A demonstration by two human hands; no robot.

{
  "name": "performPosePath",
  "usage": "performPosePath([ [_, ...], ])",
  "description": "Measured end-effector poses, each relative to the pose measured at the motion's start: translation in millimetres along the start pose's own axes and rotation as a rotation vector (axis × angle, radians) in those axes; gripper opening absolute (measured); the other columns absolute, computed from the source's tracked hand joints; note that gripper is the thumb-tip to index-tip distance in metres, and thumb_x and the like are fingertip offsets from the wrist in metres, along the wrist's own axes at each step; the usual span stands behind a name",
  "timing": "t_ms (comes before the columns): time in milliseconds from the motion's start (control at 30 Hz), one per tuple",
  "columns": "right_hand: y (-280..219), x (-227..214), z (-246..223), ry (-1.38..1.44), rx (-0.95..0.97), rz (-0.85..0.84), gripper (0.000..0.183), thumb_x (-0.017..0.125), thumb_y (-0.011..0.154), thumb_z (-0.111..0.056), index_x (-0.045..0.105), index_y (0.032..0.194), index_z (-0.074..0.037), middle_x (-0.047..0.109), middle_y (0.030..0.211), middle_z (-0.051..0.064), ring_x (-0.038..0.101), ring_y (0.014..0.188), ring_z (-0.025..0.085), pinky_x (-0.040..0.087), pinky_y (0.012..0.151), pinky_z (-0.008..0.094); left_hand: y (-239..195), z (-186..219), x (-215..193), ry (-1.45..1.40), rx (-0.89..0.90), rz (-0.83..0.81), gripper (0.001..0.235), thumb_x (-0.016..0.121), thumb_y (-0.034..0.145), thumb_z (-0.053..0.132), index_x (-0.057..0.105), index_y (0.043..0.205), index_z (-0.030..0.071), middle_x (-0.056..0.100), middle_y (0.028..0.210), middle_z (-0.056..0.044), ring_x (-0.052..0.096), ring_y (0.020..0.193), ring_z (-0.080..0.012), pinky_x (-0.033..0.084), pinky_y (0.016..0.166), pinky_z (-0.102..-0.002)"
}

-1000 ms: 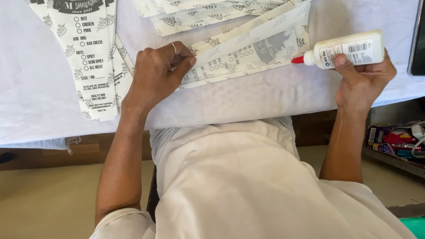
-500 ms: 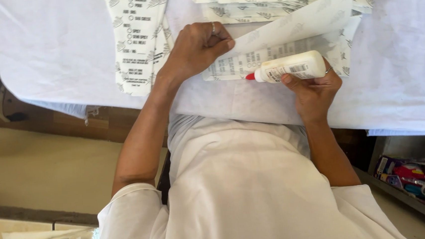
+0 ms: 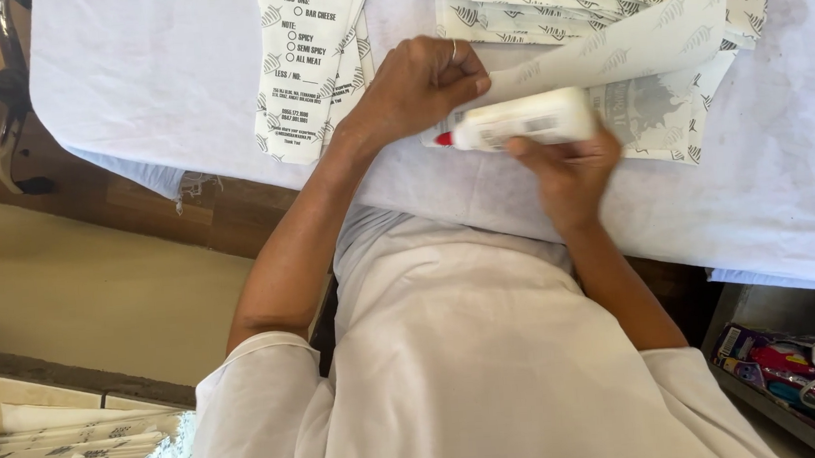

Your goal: Applying glue to paper sheets and folding them to create food packaging pouches.

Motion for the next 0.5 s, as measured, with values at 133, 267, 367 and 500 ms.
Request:
performPosePath([
  [133,2,-113,2,0.024,-0.087,0.322,0.026,0.08,0.093,0.001,0.067,0.114,-0.004,0.068,0.11,0.005,0.065,0.101,0.018,0.059,0.089,0.038,-31,27,18,0.137,0.302,-0.077,0.019,0.079,0.093,0.019,0.079,0.107,0.007,0.076,0.113,-0.011,0.07,0.104,-0.0219,0.06,0.08,-0.038],
  [267,-5,-213,-18,-0.23,0.018,0.484,0.021,0.069,0.114,-0.011,0.057,0.131,-0.008,0.074,0.109,0.009,0.067,0.091,0.013,0.061,0.082,0.03,-56,32,33,0.216,0.405,-0.011,0.023,0.075,0.092,-0.002,0.077,0.114,0.001,0.064,0.136,-0.023,0.054,0.136,-0.0374,0.053,0.11,-0.045],
  [367,-14,-251,-3,-0.537,0.19,0.461,0.031,0.073,0.112,-0.014,0.064,0.141,-0.011,0.068,0.1,0.0,0.063,0.088,0.006,0.056,0.065,0.027,-67,32,38,0.28,0.547,0.119,0.017,0.077,0.093,-0.005,0.076,0.11,-0.003,0.068,0.132,-0.017,0.054,0.135,-0.0369,0.057,0.108,-0.046],
  [500,-12,-207,-50,-1.214,-0.357,0.312,0.027,0.079,0.108,0.007,0.074,0.131,0.02,0.051,0.111,0.022,0.057,0.082,0.032,0.055,0.06,0.04,-74,43,34,0.255,0.557,0.173,0.009,0.075,0.096,-0.004,0.076,0.105,-0.003,0.071,0.124,-0.02,0.056,0.133,-0.0364,0.059,0.106,-0.046],
])
Point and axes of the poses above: each hand's wrist, its own y-axis towards the middle knuckle, its own x-axis out of the palm, z = x × y, the point moved 10 cm from there along y, towards the middle knuckle
